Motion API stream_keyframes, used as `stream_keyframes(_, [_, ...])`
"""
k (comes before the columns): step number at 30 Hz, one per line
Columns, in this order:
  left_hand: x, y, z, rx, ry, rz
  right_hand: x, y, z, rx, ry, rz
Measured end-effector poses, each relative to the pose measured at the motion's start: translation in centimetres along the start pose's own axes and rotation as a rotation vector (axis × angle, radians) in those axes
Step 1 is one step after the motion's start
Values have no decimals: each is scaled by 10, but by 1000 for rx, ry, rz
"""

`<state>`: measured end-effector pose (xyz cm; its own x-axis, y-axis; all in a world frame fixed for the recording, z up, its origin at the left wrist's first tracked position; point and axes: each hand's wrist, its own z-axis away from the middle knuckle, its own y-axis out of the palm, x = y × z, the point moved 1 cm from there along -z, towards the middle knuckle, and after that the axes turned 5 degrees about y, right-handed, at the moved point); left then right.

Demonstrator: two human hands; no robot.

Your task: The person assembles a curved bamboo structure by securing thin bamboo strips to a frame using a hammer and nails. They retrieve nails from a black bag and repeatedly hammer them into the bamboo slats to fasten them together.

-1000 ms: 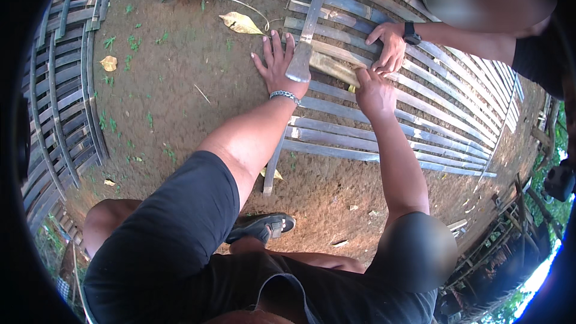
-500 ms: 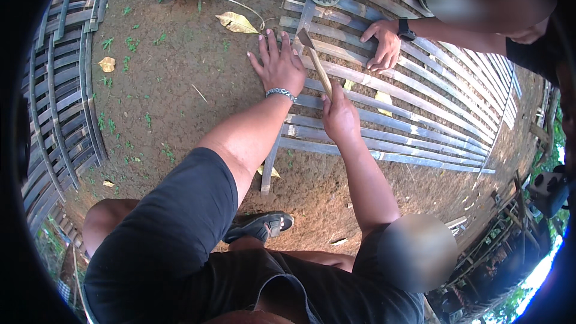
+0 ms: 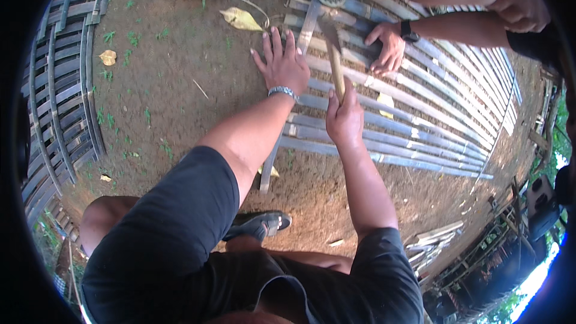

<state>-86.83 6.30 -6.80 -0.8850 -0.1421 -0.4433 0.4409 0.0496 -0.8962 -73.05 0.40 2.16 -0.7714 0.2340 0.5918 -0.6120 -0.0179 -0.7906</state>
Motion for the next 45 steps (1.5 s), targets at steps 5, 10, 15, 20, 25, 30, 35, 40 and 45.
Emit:
stream_keyframes(5, [-3, -2, -6, -12, 12, -3, -8, 9, 9, -138, -53, -51])
stream_keyframes(10, [-1, -3, -12, -17, 5, -21, 2, 8, -6, -27, -43, 41])
stream_keyframes(15, [-7, -5, -6, 3, 18, -7, -25, 17, 16, -160, -78, -266])
stream_keyframes(20, [-1, -2, -4, 5, -10, -3, -3, 10, 8, 52, 103, 22])
stream_keyframes(25, [-5, -2, -6, 10, 13, -12, -13, 14, 15, -159, -94, -102])
stream_keyframes(30, [-4, -5, -14, -22, 0, 3, -3, 16, 0, 31, 10, 77])
stream_keyframes(35, [-3, -5, -10, -32, 25, 7, -7, 13, 12, -255, -282, -106])
stream_keyframes(40, [-3, -7, -2, 33, -3, 26, -14, 20, 0, 59, 119, 151])
stream_keyframes(45, [-2, -5, -4, 1, 11, 14, -13, 10, 10, -100, -161, -71])
